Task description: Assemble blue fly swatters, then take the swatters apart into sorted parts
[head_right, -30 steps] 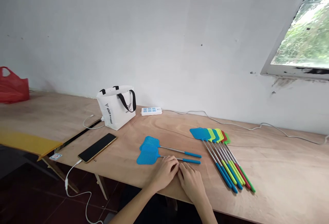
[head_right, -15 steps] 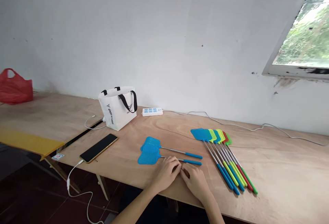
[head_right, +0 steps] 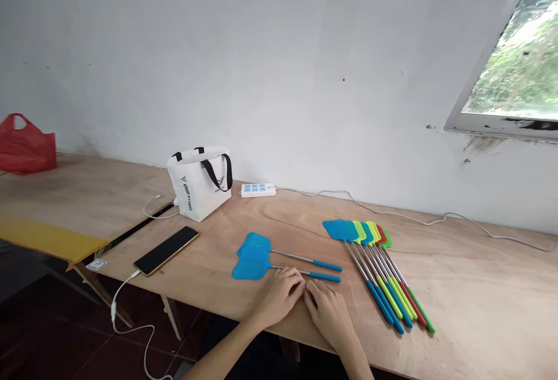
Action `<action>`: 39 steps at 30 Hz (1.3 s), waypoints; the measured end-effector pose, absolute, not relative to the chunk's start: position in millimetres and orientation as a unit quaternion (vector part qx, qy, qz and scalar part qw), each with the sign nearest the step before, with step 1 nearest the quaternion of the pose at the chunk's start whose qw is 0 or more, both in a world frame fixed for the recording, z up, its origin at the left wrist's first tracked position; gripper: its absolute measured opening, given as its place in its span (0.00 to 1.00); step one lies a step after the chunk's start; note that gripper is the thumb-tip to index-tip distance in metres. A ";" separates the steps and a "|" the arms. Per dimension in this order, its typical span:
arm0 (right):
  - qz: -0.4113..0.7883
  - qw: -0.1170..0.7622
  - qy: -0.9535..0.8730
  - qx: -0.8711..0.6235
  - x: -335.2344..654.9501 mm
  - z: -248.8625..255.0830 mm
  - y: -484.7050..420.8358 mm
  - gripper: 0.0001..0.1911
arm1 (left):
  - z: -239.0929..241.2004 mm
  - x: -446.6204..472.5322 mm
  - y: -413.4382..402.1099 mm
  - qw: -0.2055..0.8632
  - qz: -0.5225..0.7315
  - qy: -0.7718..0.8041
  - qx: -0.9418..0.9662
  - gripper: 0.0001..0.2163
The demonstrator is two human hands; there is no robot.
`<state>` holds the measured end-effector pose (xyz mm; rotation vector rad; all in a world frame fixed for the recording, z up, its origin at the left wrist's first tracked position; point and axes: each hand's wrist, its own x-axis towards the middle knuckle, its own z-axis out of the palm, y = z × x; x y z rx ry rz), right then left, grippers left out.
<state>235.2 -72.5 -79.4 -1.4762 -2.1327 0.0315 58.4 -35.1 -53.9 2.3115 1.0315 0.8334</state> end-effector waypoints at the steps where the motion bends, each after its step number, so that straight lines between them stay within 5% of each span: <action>1: 0.009 0.268 -0.792 -0.548 235.1 -79.6 -72.6 0.16 | -53.5 58.0 -35.2 0.241 0.305 0.375 0.842 0.11; 29: -0.004 0.269 -0.792 -0.548 238.1 -84.5 -70.2 0.14 | -50.6 55.3 -37.9 0.223 0.291 0.372 0.853 0.09; 35: -0.124 0.262 -0.753 -0.591 242.1 -86.7 -68.4 0.12 | -48.6 56.9 -38.5 0.232 0.299 0.366 0.850 0.09; 39: -0.181 0.258 -0.727 -0.610 246.4 -98.7 -62.4 0.20 | -51.3 56.5 -38.4 0.230 0.302 0.369 0.848 0.10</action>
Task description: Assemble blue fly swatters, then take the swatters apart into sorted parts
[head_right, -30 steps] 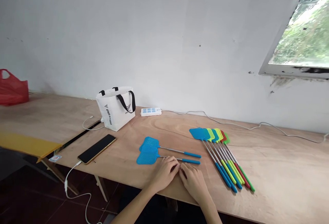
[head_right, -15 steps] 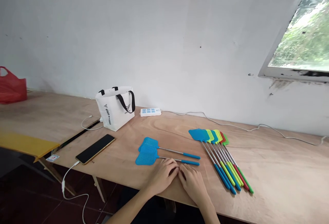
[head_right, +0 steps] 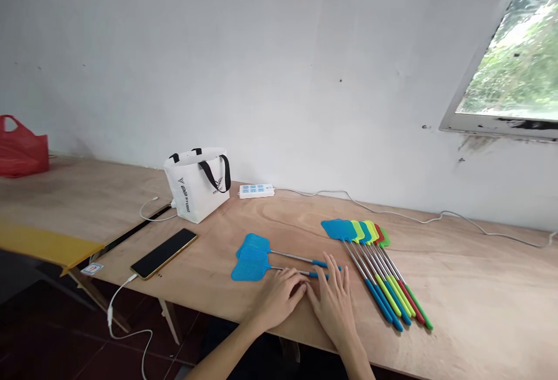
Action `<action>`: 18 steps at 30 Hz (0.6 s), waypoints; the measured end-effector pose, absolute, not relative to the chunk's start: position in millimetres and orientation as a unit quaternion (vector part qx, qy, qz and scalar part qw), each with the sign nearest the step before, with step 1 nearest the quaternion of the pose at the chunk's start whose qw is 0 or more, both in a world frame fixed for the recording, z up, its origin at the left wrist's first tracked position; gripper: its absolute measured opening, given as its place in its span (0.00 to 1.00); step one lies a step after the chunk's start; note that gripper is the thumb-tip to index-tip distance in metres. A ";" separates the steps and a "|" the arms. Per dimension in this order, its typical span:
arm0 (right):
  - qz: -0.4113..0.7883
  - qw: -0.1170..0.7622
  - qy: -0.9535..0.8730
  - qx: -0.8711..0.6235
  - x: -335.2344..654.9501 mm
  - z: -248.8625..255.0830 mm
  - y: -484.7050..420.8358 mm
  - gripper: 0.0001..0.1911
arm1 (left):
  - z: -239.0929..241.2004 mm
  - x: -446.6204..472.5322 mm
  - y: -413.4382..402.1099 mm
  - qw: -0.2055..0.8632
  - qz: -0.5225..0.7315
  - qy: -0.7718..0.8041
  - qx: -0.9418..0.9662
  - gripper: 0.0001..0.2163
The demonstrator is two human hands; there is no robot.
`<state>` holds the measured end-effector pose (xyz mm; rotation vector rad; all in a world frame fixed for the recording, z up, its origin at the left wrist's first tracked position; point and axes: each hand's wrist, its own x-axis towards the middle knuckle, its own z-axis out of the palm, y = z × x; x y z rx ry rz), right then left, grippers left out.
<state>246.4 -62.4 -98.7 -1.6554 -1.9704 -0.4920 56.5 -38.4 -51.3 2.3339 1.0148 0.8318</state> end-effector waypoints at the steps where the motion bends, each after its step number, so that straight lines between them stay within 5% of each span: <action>1: -0.181 0.250 -0.723 -0.618 247.1 -102.8 -60.8 0.22 | -52.4 56.6 -38.1 0.230 0.303 0.369 0.848 0.10; 18: 0.089 0.241 -0.783 -0.566 269.9 -80.9 -65.1 0.22 | -52.1 56.3 -38.4 0.204 0.274 0.352 0.872 0.09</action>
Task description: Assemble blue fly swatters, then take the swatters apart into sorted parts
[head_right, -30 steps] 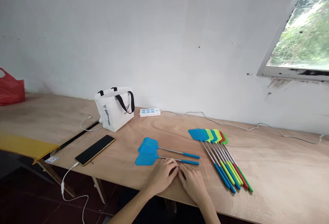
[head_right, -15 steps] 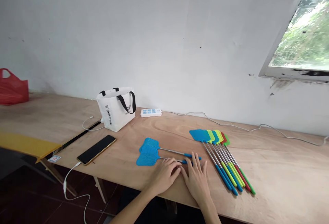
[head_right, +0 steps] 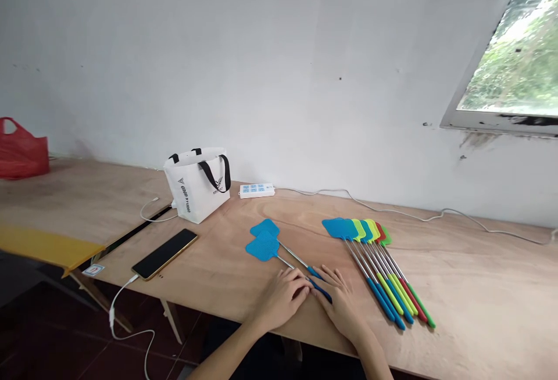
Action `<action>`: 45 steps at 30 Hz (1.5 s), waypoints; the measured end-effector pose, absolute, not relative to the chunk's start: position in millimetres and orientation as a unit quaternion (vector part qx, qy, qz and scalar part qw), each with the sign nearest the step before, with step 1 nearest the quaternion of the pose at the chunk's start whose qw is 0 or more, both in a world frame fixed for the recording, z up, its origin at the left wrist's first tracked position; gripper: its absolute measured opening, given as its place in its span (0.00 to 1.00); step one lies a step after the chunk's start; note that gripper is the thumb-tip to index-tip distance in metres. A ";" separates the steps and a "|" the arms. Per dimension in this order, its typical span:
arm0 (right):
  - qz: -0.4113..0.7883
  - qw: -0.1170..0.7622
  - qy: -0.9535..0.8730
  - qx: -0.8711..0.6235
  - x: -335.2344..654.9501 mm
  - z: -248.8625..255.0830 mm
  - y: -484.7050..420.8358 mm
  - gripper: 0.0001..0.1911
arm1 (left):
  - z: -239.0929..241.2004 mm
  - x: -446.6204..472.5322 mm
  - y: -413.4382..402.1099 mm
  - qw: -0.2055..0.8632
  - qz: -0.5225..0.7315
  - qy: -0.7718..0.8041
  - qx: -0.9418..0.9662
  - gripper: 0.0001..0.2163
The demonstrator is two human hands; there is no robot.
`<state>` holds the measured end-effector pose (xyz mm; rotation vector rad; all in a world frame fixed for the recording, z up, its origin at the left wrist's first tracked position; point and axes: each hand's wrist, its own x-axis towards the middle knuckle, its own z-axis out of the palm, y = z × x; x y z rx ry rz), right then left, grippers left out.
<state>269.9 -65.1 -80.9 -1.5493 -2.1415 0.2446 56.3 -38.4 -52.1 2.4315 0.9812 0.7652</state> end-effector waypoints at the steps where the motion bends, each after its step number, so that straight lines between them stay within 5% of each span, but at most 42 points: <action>1: 0.104 0.240 -0.783 -0.564 271.6 -81.1 -64.9 0.22 | -52.0 56.4 -38.5 0.204 0.274 0.351 0.872 0.09; 28: -0.062 0.388 -0.685 -0.614 285.9 -100.7 -55.0 0.23 | -56.7 56.7 -37.3 0.211 0.278 0.354 0.868 0.09; 45: -0.262 0.198 -0.594 -0.735 289.7 -106.0 -66.4 0.23 | -53.8 57.3 -37.8 0.209 0.268 0.353 0.872 0.11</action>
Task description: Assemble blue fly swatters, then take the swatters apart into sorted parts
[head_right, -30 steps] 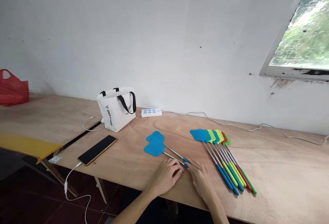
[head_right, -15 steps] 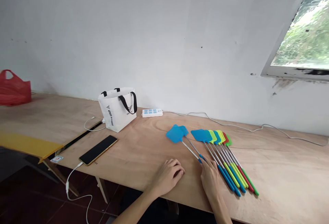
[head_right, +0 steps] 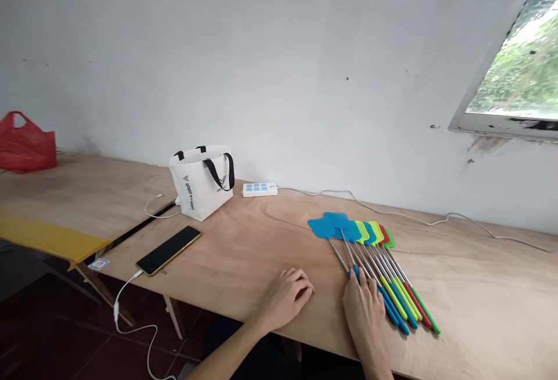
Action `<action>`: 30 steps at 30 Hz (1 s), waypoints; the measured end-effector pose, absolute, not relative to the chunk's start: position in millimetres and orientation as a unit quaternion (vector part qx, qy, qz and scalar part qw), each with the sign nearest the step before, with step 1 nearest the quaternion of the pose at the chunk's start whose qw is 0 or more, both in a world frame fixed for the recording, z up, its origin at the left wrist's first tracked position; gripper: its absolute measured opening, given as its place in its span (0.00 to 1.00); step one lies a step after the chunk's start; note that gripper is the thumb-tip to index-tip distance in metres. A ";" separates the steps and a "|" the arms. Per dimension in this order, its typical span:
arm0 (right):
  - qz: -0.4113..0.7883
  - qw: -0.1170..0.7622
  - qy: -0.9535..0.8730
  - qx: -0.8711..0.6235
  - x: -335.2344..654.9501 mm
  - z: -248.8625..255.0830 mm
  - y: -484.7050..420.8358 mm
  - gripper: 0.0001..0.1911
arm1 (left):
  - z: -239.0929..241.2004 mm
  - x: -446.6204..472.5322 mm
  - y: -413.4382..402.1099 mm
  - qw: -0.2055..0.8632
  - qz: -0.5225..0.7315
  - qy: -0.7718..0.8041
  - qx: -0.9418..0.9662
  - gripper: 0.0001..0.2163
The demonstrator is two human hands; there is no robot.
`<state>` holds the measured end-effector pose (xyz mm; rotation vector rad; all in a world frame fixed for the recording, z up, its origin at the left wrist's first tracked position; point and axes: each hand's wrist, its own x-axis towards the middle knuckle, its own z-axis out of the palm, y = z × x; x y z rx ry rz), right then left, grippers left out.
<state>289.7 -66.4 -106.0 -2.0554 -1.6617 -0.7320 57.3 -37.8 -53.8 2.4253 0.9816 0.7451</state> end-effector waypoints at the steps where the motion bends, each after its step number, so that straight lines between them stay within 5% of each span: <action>1: -0.266 0.190 -0.590 -0.738 287.4 -103.1 -67.3 0.23 | -53.5 57.3 -37.9 0.210 0.268 0.353 0.871 0.10; 30: -0.242 0.196 -0.618 -0.721 301.4 -86.8 -70.7 0.16 | -49.1 57.6 -39.3 0.219 0.269 0.353 0.869 0.10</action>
